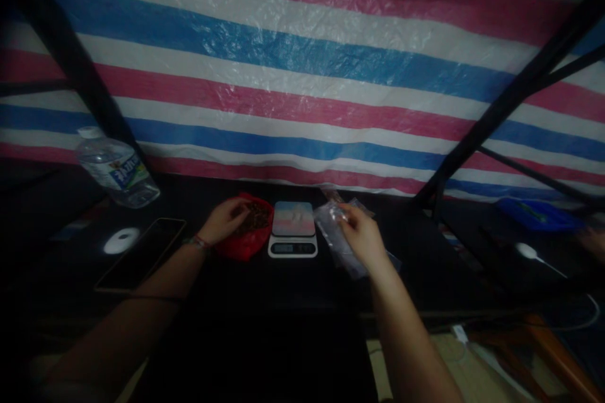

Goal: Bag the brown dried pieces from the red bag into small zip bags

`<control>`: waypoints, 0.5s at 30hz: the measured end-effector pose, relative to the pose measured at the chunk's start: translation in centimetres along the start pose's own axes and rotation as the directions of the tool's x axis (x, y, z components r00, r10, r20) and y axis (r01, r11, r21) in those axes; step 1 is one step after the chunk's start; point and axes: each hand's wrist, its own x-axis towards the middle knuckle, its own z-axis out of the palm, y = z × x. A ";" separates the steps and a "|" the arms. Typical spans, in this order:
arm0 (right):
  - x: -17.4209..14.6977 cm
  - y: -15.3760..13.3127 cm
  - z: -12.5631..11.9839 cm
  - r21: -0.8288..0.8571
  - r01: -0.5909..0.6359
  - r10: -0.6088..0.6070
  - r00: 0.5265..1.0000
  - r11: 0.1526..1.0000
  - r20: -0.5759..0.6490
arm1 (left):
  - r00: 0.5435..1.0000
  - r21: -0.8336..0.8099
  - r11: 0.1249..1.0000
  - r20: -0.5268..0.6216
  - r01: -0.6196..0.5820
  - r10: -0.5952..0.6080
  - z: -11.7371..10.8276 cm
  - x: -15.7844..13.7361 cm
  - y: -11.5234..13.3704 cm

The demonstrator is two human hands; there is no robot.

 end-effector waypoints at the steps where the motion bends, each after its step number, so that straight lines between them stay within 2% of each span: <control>1: -0.4 1.9 -1.7 -0.009 -0.042 0.042 0.999 0.999 0.004 | 1.000 0.076 0.997 0.004 -0.016 0.016 -0.2 0.2 -0.4; 4: -2.1 7.7 -5.1 -0.156 -0.192 0.198 0.980 0.969 0.022 | 0.997 0.221 0.974 0.059 -0.055 0.043 -0.4 0.5 -1.4; 6: -3.1 10.7 -5.7 -0.335 -0.267 0.285 0.959 0.904 0.005 | 0.995 0.258 0.964 0.093 -0.055 0.032 -0.3 0.5 -1.6; 8: -3.5 12.6 -5.5 -0.493 -0.241 0.272 0.962 0.836 -0.010 | 0.993 0.286 0.957 0.114 -0.054 0.022 -0.2 0.6 -1.4; 12: -1.2 12.8 -4.1 -0.661 -0.160 0.139 0.987 0.733 -0.085 | 0.992 0.335 0.940 0.125 -0.063 0.022 -0.1 0.6 -1.1; 15: 2.3 11.8 -2.7 -0.670 -0.135 0.172 0.985 0.730 -0.010 | 0.994 0.327 0.943 0.110 -0.062 0.027 0.0 0.5 -1.2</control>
